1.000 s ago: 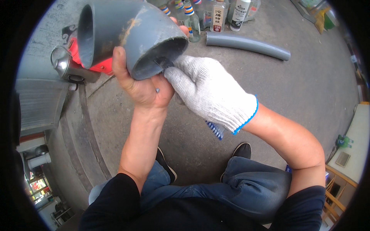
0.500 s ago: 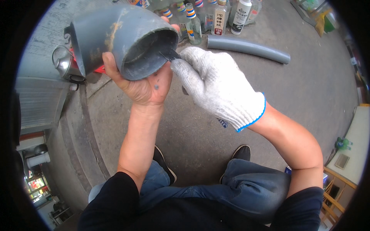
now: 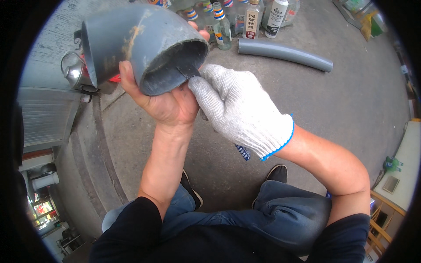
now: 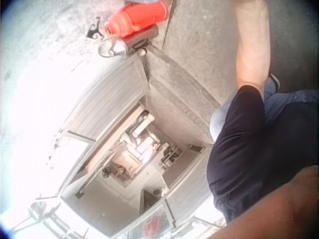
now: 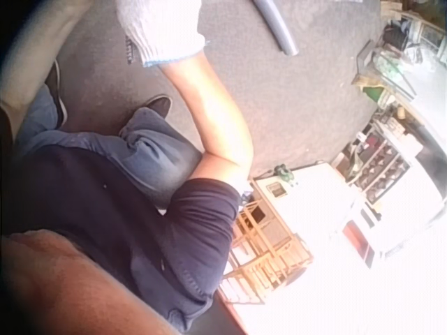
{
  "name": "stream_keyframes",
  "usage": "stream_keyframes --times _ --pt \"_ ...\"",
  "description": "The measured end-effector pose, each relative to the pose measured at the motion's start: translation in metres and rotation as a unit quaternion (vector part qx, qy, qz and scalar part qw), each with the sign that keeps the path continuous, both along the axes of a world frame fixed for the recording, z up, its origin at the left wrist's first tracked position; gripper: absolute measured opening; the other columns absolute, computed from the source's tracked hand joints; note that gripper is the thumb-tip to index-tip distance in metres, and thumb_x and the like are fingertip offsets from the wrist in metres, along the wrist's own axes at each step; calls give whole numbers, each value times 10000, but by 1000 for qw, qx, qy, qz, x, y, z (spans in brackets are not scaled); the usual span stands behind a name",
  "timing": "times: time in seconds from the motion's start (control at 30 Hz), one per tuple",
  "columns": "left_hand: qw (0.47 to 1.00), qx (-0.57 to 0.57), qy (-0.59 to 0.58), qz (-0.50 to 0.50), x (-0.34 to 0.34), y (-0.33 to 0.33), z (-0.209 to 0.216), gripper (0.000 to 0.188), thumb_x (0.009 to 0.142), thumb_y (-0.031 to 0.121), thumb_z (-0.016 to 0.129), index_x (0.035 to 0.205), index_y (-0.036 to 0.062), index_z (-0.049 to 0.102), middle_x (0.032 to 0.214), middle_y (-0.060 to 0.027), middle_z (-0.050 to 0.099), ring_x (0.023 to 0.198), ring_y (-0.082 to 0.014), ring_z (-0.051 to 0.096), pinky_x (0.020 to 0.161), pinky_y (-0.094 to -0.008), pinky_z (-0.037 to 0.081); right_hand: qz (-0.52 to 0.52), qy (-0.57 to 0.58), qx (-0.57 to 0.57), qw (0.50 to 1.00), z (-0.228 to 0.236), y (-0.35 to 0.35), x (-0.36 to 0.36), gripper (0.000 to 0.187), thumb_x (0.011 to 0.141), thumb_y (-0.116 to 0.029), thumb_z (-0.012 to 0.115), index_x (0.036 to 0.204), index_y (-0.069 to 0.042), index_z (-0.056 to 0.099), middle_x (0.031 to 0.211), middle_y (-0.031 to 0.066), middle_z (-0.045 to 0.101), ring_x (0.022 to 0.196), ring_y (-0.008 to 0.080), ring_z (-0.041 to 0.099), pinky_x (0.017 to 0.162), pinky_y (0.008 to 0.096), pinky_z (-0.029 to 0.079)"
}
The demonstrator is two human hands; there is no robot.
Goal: The person carries a PVC pipe and elbow fitting, then sits on the floor to assemble them. They use a utility knife to trim the pipe ends and fit the elbow into the pipe.
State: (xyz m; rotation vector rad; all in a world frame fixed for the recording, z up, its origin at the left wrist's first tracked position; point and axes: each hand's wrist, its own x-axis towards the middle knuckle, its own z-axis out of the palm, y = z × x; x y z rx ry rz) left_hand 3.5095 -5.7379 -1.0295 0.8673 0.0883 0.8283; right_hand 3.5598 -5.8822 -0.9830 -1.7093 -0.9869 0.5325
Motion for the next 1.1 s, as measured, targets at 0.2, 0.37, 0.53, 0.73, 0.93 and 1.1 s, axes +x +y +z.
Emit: stream_keyframes --times 0.2,0.37,0.53,0.73,0.93,1.1 --pt "1000 5 9 -12 -2 -4 -2 1083 892 842 513 1596 38 332 1350 -342 605 1188 -469 688 1054 -533 585 40 51 -25 998 10 0 -1 318 1068 -220 604 1170 62 712 752 215 718 656 297 747 602 389 582" --pt "998 59 31 -20 -7 0 -1 1127 879 861 527 1602 23 314 1392 -354 562 1191 -485 682 1051 -537 586 90 255 -77 960 30 -1 0 364 1108 -283 563 1147 42 723 715 145 704 568 202 699 532 323 553" --pt "996 11 -29 -86 -8 1 1 1163 854 842 609 1605 11 297 1462 -358 489 1309 -494 597 1137 -540 533 105 357 -24 928 25 -3 -8 296 1087 -291 627 1069 -11 721 734 79 698 575 132 666 480 272 517" --pt "942 -48 -177 -281 9 31 -1 1178 818 806 706 1615 40 299 1479 -335 463 1346 -458 564 1141 -545 515 106 407 12 907 22 3 -5 311 1081 -299 631 1099 5 698 737 94 710 553 140 682 474 274 548" --pt "923 -59 -257 -279 8 24 10 1199 773 838 723 1621 100 306 1484 -296 471 1304 -421 585 1141 -531 512 38 135 -14 990 32 0 12 318 1102 -254 573 1233 23 658 745 81 695 550 131 673 482 263 541" --pt "985 40 -53 -161 3 1 12 1157 784 826 731 1607 114 339 1493 -214 502 1392 -382 512 1215 -535 395 -26 -111 51 992 17 1 27 225 1043 -162 598 1125 28 686 737 143 703 616 247 710 588 361 564"
